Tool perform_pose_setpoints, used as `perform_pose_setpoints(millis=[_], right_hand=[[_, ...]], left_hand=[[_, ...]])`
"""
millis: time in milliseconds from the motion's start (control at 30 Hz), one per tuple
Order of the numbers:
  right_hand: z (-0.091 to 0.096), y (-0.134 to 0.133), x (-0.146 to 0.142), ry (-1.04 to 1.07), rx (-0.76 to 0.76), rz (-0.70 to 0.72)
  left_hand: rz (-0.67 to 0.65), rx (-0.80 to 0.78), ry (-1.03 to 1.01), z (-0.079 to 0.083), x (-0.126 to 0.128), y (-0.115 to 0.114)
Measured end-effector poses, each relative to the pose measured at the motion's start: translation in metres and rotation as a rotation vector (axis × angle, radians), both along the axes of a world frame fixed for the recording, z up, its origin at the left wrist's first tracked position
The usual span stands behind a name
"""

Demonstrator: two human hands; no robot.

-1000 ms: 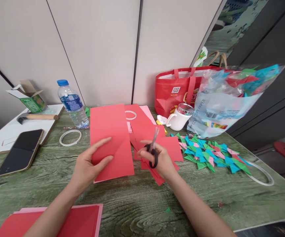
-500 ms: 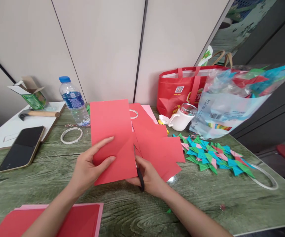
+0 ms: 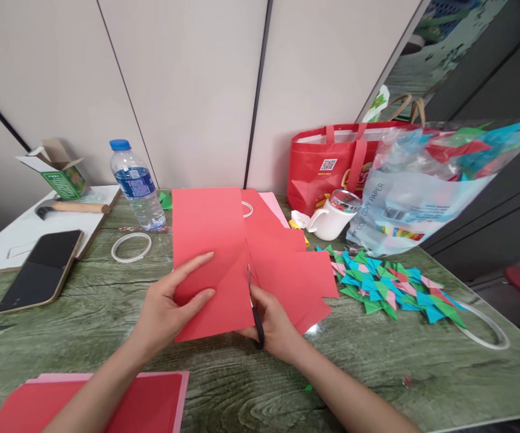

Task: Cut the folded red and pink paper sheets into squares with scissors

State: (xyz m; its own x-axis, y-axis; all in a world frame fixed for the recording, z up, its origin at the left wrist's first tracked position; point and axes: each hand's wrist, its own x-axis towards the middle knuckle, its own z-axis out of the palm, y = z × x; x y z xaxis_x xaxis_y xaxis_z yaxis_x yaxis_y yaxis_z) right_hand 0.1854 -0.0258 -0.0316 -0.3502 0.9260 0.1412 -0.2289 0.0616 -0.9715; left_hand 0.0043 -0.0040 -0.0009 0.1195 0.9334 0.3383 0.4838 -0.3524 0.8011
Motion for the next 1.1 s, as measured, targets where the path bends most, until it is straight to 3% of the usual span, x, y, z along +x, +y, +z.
perform_pose_setpoints(millis=[367,700,1100], right_hand=[[-0.0034,-0.0022,-0.0074,0.042,0.013,-0.092],[-0.0039,-0.0036,-0.0036,-0.008,0.036,-0.03],[-0.0086,-0.0021,-0.008,0.027,-0.016,-0.114]], left_hand=[[0.003,-0.004,0.068,0.0032,0.001,-0.002],[0.006,-0.006,0.121,0.0043,0.0007,-0.0026],[-0.007,-0.014,0.112,0.0044,0.001,-0.0037]])
